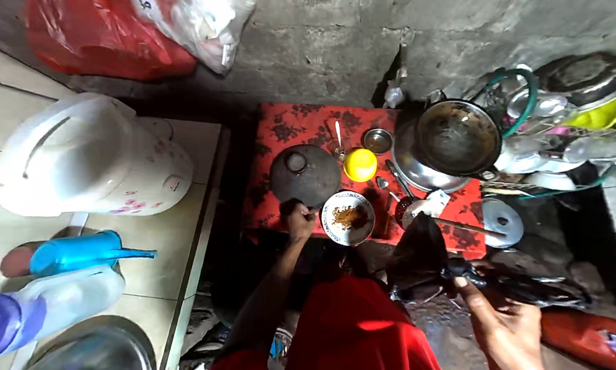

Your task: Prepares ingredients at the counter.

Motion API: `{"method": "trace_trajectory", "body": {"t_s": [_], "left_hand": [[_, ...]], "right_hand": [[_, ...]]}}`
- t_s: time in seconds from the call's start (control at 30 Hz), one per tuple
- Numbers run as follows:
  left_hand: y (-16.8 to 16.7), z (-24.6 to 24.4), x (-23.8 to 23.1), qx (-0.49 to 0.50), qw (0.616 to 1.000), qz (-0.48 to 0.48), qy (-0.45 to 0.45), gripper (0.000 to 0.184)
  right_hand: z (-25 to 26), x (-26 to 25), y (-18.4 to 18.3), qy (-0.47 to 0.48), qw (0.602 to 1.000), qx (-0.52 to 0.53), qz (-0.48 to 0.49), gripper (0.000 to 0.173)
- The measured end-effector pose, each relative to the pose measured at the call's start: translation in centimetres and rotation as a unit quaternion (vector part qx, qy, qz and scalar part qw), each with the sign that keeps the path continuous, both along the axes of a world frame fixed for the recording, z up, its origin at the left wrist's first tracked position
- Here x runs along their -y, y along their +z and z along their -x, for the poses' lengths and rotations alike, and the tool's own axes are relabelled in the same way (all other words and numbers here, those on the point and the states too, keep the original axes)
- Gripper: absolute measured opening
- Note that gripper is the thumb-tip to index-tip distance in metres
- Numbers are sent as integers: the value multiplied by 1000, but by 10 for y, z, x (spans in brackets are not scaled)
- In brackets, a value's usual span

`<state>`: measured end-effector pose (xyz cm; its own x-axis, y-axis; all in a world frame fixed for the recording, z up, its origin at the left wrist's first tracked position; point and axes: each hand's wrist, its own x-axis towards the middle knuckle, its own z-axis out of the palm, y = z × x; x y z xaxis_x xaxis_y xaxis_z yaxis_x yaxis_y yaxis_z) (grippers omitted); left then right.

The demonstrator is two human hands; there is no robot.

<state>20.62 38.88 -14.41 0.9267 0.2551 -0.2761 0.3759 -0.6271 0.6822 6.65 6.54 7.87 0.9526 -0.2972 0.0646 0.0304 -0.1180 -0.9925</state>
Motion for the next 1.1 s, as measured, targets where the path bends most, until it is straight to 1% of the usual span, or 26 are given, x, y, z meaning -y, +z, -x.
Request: {"method": "trace_trajectory", "body": {"t_s": [0.1, 0.17, 0.3, 0.37, 0.47, 0.6, 0.67, 0.73, 0.8, 0.87, 0.9, 0.97, 1.07, 1.1], "left_hand": [[-29, -32, -11, -58, 993, -105, 13, 51], [-36, -44, -7, -81, 986, -143, 36, 55], [-44, -51, -4, -80, 983, -143, 82, 51], [-38, -61, -8, -88, 985, -129, 79, 49], [-36, -81, -19, -93, 984, -135, 71, 45], [-42, -110, -24, -89, 981, -149, 83, 49], [-34, -126, -21, -112, 980, -137, 87, 52], [-30, -141, -18, -113, 982, -126, 82, 52], [-32, -153, -19, -97, 987, -112, 58, 45], [-30, -153, -22, -75, 993, -84, 23, 45], [-25, -148, -25, -61, 996, -63, 10, 47], [-11, -126, -33, -22, 1000, -4, 4, 44], [18, -70, -55, 53, 990, 127, -7, 33], [29, -51, -63, 68, 986, 150, -7, 31]], "right_hand": [[7, -7, 1, -15, 1000, -20, -1, 46], [12, -7, 3, -22, 999, -33, 1, 46], [27, -3, 6, -36, 998, -57, 1, 42], [34, -4, 6, -40, 998, -57, -3, 42], [42, -7, 2, -43, 997, -63, -5, 44], [45, -6, -5, -55, 997, -59, -4, 43], [44, -7, -3, -59, 996, -59, 4, 43], [41, -9, -2, -58, 997, -60, 7, 42], [37, -13, -1, -47, 997, -59, 3, 42], [26, -21, 2, -26, 998, -64, 5, 44], [19, -27, 2, -11, 998, -68, 11, 44], [2, -41, -1, 29, 996, -75, 32, 43], [-36, -67, -19, 116, 991, -62, 40, 37], [-52, -78, -28, 145, 987, -53, 39, 35]]}}
